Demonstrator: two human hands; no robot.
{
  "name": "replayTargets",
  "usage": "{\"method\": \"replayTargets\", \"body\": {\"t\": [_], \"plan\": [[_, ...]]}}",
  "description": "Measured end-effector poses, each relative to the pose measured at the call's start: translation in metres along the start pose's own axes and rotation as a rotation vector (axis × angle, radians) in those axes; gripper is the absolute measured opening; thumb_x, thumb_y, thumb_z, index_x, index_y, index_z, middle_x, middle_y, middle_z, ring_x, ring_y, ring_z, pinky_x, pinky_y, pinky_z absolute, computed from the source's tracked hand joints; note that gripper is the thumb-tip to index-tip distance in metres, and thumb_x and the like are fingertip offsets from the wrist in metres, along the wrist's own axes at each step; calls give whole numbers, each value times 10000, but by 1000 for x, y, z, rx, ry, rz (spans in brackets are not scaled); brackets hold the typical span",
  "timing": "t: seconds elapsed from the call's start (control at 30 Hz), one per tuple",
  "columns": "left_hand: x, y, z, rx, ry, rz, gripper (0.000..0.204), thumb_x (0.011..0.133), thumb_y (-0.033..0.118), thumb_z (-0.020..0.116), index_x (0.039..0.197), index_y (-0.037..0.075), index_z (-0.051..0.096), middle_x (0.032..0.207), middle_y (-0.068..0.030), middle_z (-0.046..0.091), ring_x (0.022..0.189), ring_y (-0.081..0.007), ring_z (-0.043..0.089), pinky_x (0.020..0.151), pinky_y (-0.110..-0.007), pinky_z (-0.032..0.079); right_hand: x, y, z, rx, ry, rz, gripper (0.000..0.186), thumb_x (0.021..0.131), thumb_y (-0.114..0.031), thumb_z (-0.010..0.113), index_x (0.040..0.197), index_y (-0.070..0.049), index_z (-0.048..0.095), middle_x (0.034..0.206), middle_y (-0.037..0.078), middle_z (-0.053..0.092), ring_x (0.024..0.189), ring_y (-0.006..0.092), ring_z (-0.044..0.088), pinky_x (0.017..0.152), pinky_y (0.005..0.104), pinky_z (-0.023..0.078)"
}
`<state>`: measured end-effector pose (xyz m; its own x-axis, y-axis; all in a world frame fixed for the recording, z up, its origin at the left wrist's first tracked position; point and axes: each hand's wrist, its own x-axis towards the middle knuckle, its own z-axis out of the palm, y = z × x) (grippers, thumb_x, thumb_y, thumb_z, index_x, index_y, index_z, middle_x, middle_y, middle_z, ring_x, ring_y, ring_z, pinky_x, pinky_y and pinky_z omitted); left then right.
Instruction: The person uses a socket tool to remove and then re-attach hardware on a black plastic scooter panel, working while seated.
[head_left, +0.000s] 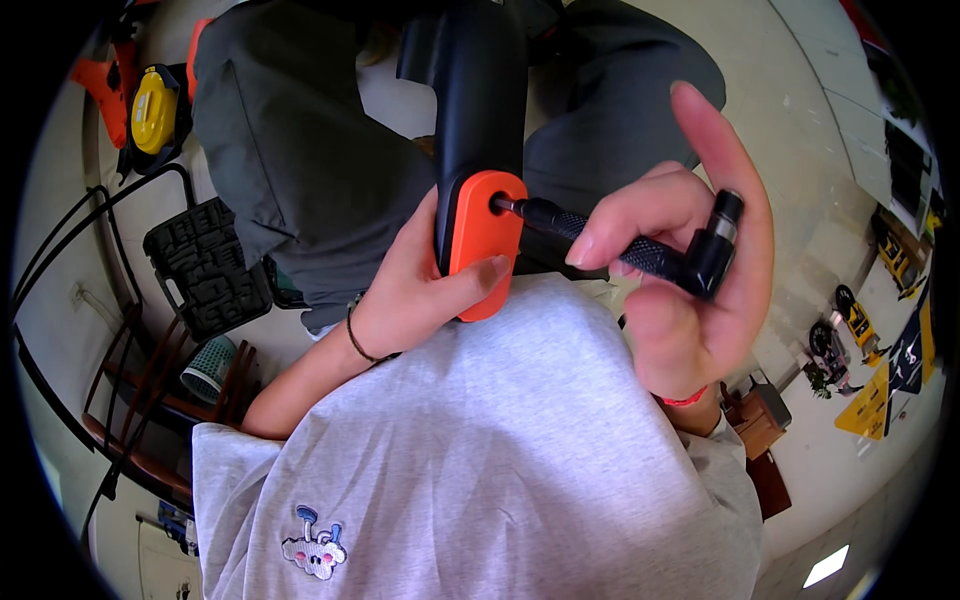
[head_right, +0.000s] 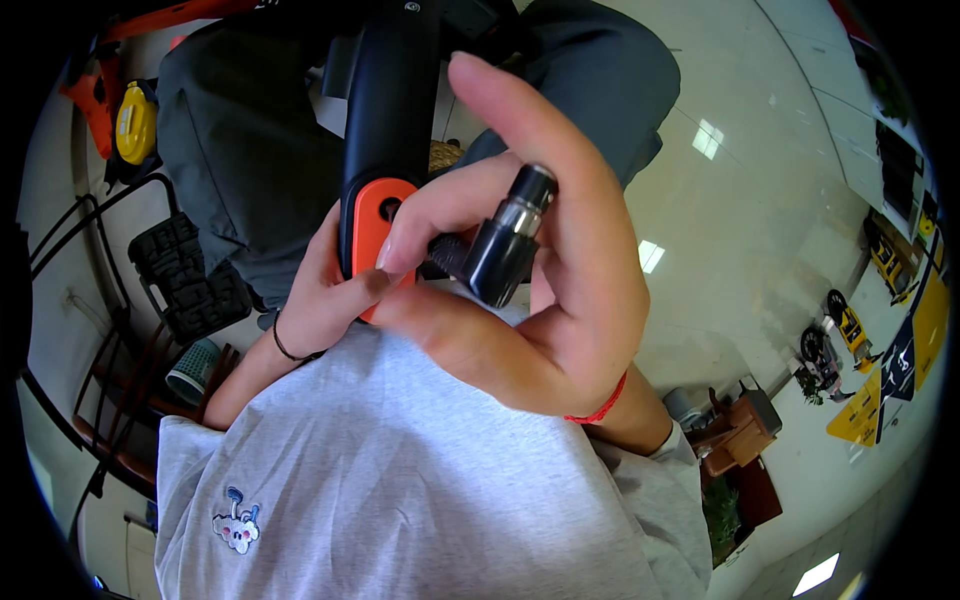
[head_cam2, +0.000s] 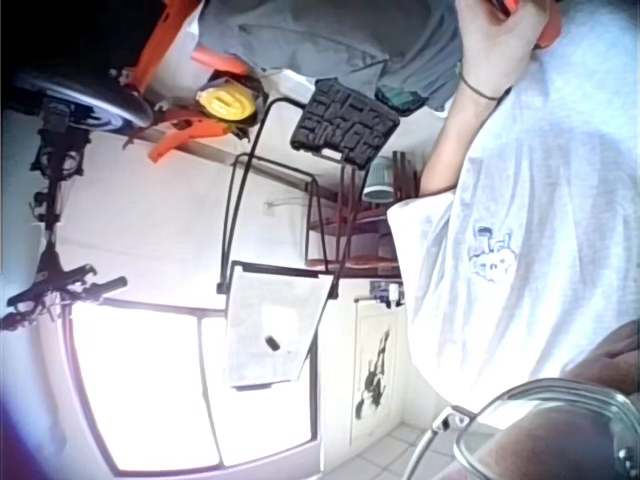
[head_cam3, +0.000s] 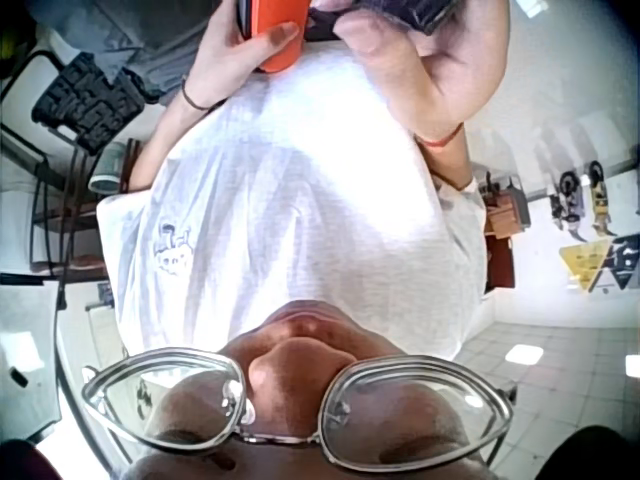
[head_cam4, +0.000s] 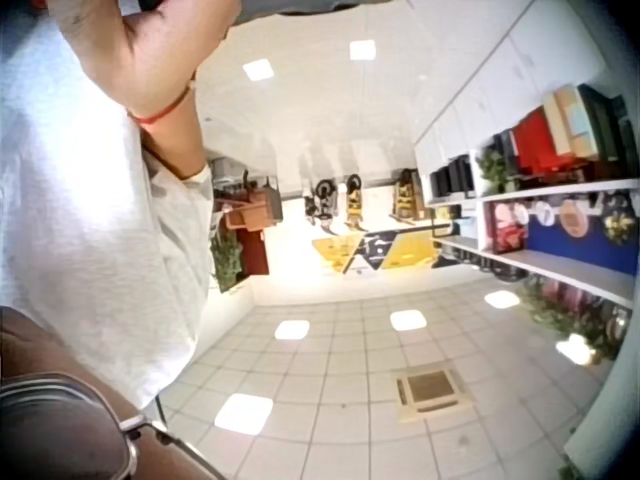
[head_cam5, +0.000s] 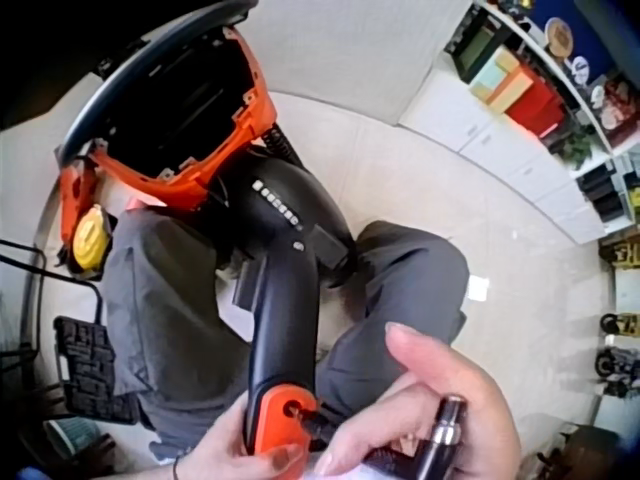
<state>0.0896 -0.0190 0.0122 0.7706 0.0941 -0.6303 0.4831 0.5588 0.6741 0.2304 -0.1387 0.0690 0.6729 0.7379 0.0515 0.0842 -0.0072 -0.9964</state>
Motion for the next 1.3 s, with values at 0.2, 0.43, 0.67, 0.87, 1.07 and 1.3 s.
{"method": "replayTargets", "body": {"t": [0.2, 0.43, 0.67, 0.87, 1.07, 1.3], "plan": [[0, -9, 1, -3, -7, 6, 604, 771, 129, 642, 1291, -3, 365, 1085, -73, 525, 968, -131, 518, 869, -285, 439, -3, 2, 2, -20, 176, 42, 800, 741, -147, 740, 1368, 99, 307, 778, 24, 493, 640, 80, 481, 576, 185, 404], [-1, -7, -1, -31, -26, 11, 640, 768, 121, 630, 1320, -3, 330, 1083, -74, 520, 975, -135, 519, 880, -292, 436, -7, 10, -12, 85, 85, -136, 491, 740, -1, 680, 1175, 35, 456, 915, 189, 588, 655, 144, 577, 559, 202, 490], [-3, -5, 2, 17, -52, 8, 640, 769, 118, 634, 1320, 0, 330, 1058, -63, 527, 950, -122, 524, 868, -285, 435, -1, 16, -19, -2, -150, -263, 479, 772, 82, 629, 1204, 7, 435, 954, 233, 561, 644, 142, 570, 587, 206, 488], [-3, -7, 3, 60, -48, 46, 635, 775, 114, 630, 1323, 4, 328, 1073, -61, 520, 966, -120, 513, 871, -281, 429, -8, 13, -10, -103, 18, -158, 538, 716, -15, 764, 1160, 21, 463, 922, 145, 611, 739, 152, 589, 684, 229, 474], [-3, -4, 2, -7, -19, 10, 643, 794, 130, 642, 1334, 5, 315, 1139, -72, 495, 1018, -132, 494, 899, -286, 416, -7, 27, -2, 157, 26, -202, 452, 781, -42, 708, 1147, 43, 456, 936, 206, 609, 756, 165, 596, 654, 230, 488], [-3, -3, 6, -30, -34, -7, 631, 794, 133, 646, 1324, 4, 328, 1105, -65, 514, 987, -128, 511, 885, -290, 427, -8, 29, 7, 50, 148, -86, 478, 754, 23, 706, 1170, 53, 473, 943, 167, 577, 739, 149, 588, 695, 234, 491]]}}
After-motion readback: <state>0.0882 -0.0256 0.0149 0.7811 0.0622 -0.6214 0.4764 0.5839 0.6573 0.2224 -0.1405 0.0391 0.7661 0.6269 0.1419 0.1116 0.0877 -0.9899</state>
